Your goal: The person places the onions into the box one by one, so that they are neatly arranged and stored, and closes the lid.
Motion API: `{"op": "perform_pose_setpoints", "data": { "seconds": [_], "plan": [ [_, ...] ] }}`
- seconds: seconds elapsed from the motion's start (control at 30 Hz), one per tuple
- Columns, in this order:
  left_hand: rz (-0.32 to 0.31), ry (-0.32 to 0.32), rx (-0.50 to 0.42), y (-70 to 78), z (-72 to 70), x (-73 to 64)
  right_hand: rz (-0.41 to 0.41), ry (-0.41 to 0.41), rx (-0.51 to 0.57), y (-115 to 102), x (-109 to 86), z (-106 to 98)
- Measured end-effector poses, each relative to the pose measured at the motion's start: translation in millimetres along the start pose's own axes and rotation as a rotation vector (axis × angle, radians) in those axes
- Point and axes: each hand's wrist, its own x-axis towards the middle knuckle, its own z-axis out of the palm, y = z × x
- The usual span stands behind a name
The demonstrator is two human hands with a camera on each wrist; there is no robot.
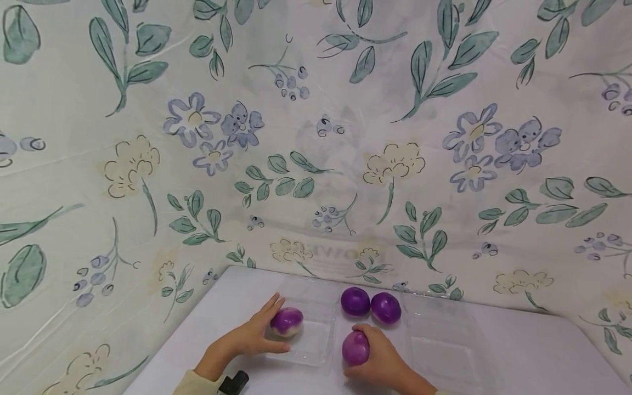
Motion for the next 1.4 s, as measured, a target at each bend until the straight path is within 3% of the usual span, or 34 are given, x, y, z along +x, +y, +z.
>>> {"op": "perform_pose_setpoints", "data": {
  "seconds": [0.5, 0.7, 1.4],
  "plan": [
    [-0.002, 0.000, -0.015, 0.7, 0.7, -0.6, 0.150, 0.078, 0.019, -20, 17.0, -34],
    [-0.007, -0.004, -0.026, 3.5, 1.6, -0.6, 0.102, 0.103, 0.051, -20, 27.7, -41],
    [0.012, 0.008, -0.035, 0.7, 0.0, 2.3, 0.170, 0.103, 0.075, -31, 64.1, -20]
  ]
}}
